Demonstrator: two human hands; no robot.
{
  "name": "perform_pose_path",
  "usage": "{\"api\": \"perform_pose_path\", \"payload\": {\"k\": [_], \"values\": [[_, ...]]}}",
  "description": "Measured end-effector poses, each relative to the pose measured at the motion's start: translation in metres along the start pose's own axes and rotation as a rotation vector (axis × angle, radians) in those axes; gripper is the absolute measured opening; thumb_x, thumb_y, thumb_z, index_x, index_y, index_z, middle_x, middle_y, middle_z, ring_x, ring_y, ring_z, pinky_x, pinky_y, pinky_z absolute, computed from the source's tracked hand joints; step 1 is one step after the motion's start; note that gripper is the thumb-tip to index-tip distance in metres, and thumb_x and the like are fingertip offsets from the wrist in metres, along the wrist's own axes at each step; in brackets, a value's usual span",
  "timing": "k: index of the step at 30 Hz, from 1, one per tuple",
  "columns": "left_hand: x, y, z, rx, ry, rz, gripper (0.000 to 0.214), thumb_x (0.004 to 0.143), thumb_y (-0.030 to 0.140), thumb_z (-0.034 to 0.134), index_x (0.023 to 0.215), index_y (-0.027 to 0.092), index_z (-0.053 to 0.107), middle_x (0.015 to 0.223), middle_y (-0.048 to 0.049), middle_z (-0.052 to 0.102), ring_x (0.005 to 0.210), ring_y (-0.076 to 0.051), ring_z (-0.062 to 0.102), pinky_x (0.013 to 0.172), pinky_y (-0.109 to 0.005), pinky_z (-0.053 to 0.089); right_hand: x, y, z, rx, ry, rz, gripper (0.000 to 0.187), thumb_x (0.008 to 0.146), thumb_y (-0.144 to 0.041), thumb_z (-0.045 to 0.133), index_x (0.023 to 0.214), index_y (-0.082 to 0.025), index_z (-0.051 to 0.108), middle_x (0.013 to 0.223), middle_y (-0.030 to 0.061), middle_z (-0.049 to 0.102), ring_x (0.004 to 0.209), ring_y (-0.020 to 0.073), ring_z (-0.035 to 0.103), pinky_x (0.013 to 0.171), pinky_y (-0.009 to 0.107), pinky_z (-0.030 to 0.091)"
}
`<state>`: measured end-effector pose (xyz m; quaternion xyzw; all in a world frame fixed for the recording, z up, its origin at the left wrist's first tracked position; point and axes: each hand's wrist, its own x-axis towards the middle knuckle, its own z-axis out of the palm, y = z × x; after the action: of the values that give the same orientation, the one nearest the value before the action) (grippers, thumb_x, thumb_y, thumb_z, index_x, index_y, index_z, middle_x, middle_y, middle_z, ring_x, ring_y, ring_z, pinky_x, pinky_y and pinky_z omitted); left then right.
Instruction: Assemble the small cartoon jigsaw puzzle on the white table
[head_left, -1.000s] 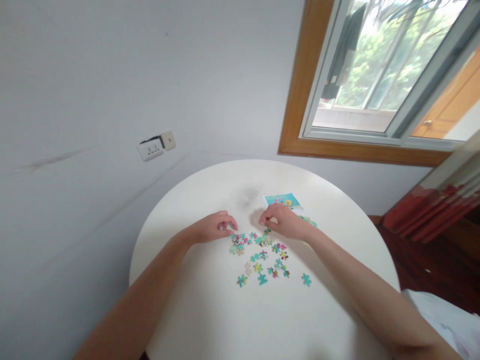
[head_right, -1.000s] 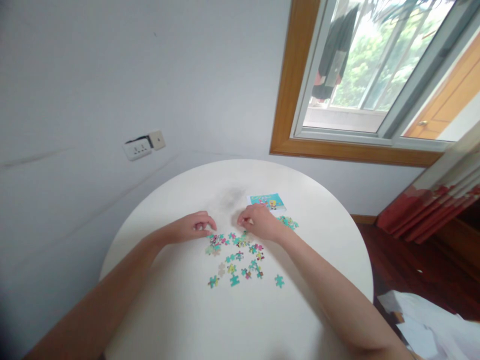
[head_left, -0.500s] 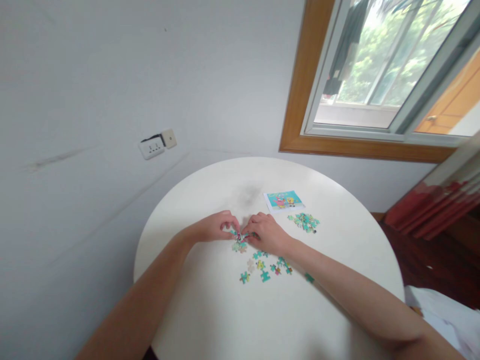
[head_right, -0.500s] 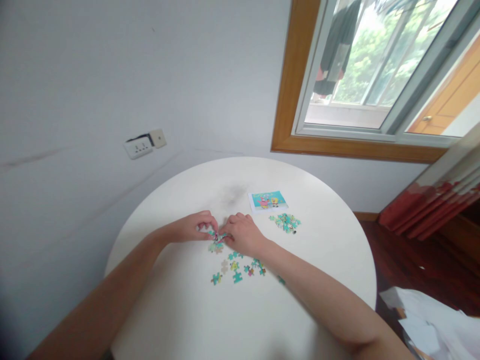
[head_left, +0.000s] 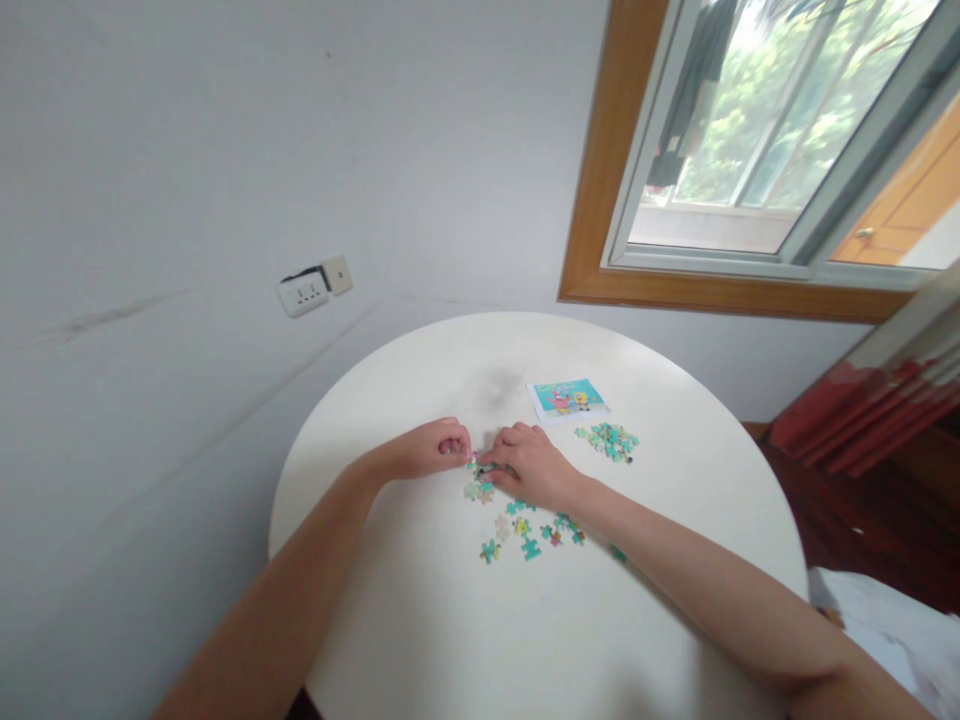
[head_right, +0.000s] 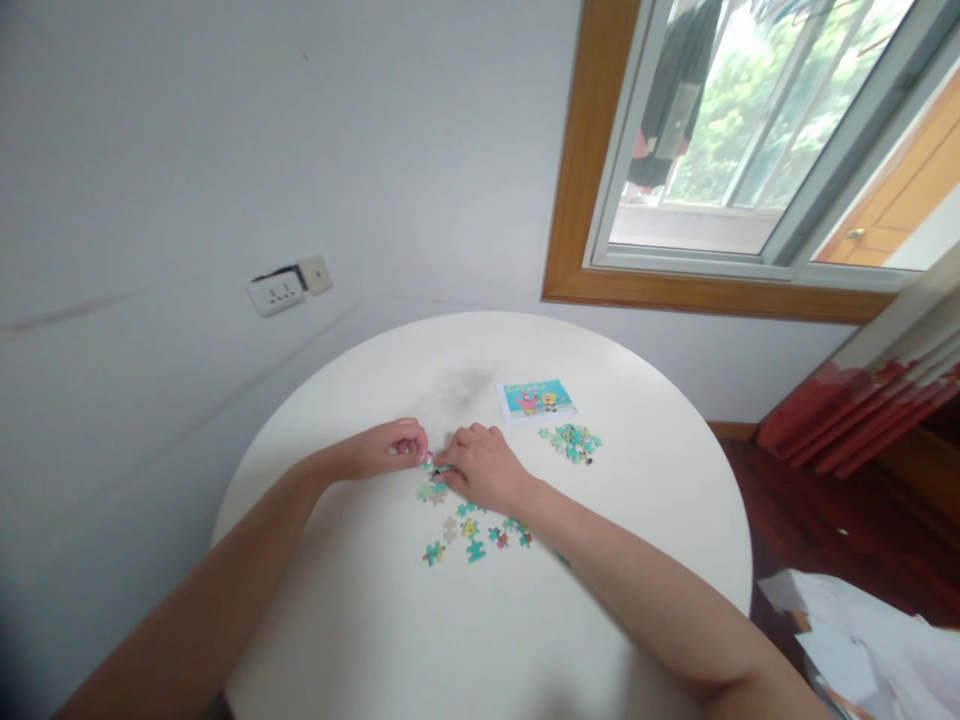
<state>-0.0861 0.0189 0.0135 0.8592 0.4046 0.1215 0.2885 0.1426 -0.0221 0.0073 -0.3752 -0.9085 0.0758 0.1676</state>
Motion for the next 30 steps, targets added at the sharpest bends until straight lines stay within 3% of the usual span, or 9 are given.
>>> {"api": "perform_pose_path", "payload": {"k": [10,16,23,27,30], "values": [[0.002,-0.001,0.001,0.001,0.013,0.01,0.034,0.081,0.049,0.054,0.084,0.016,0.062,0.081,-0.0022,0.053,0.075,-0.016,0.051,0.069,-0.026,0.043,0.004,0.003,0.008,0.109,0.014,0.038,0.017,0.083,-0.023,0.067,0.099,-0.027,0.072,0.096,0.0034,0.062,0.095,0.0183,0.052,0.083,0.031,0.036],[0.002,-0.004,0.002,0.007,0.016,0.013,0.032,0.081,0.047,0.055,0.084,0.016,0.062,0.081,-0.0021,0.053,0.075,-0.016,0.051,0.069,-0.026,0.042,0.004,0.0,0.008,0.097,-0.005,0.04,0.023,0.086,-0.029,0.064,0.108,-0.027,0.07,0.101,0.0047,0.062,0.096,0.0191,0.051,0.084,0.033,0.036],[0.002,-0.007,0.001,-0.007,0.016,0.006,0.033,0.081,0.049,0.056,0.085,0.016,0.062,0.082,-0.0018,0.053,0.075,-0.016,0.051,0.069,-0.025,0.043,0.004,-0.003,0.006,0.077,-0.011,0.035,0.02,0.086,-0.032,0.065,0.104,-0.027,0.071,0.1,0.0054,0.061,0.097,0.0197,0.051,0.082,0.033,0.036],[0.002,-0.008,0.001,0.009,0.015,0.015,0.035,0.082,0.05,0.054,0.084,0.016,0.062,0.081,-0.0021,0.054,0.074,-0.016,0.051,0.067,-0.025,0.042,0.007,0.0,0.01,0.246,0.039,0.053,0.011,0.08,-0.022,0.069,0.09,-0.023,0.073,0.095,0.0036,0.065,0.094,0.0176,0.055,0.085,0.032,0.039],[0.003,-0.008,0.001,0.03,0.016,0.02,0.037,0.084,0.051,0.051,0.085,0.016,0.063,0.08,-0.0023,0.054,0.074,-0.016,0.051,0.067,-0.025,0.041,0.008,0.008,0.003,0.512,-0.006,0.15,0.008,0.081,-0.02,0.064,0.083,-0.018,0.072,0.079,0.0003,0.067,0.076,0.012,0.058,0.073,0.025,0.043]]}}
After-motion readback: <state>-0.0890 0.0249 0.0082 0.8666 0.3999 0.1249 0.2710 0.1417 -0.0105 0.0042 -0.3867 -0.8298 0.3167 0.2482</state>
